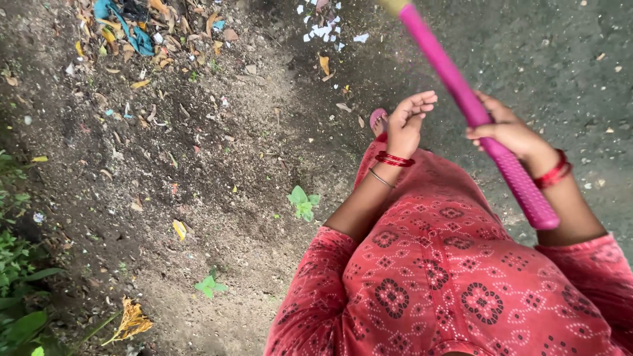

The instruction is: The person is sweeping debris and dirt off an outdoor ground surface using a pink-handled broom.

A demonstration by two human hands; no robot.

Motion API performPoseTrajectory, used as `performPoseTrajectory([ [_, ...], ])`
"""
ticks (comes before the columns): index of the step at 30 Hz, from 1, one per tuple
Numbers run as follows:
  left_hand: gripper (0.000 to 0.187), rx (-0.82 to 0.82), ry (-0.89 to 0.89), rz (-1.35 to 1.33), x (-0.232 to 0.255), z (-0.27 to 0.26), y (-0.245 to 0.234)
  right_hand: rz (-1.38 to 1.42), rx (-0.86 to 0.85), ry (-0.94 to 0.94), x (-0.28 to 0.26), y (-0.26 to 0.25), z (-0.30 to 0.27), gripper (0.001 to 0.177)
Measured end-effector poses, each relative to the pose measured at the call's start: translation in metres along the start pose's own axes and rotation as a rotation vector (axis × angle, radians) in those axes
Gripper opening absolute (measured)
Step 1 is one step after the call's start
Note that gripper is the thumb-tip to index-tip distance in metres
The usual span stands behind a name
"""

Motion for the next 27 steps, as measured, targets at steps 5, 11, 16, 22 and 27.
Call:
performPoseTrajectory([
  [5,0.05,-0.013,-0.018,-0.001,0.015,0.031,-0.02,0.099,0.128,-0.01,-0.006,-0.021,0.026,0.096],
  [11,0.051,0.013,-0.06,-0.004,0.017,0.049,-0.053,0.181,0.249,0.078,0.017,-0.003,0.093,0.085],
  [16,0.052,0.08,-0.08,0.048,0.019,0.059,-0.083,0.158,0.164,0.203,0.009,0.045,0.125,0.089],
  [22,0.052,0.082,-0.037,-0.025,0.022,0.075,-0.093,0.056,-0.102,0.141,-0.039,0.086,0.148,0.085],
  [27,0.052,0.086,-0.024,-0.014,0.038,0.093,-0.079,0.062,-0.175,0.058,-0.092,0.06,0.131,0.09],
])
Point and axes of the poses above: each hand's wrist, its own z-axis towards the middle knuckle, its own y-axis out of the palm, x = y × z, the point moved 5 cm from there along z, towards the middle knuckle
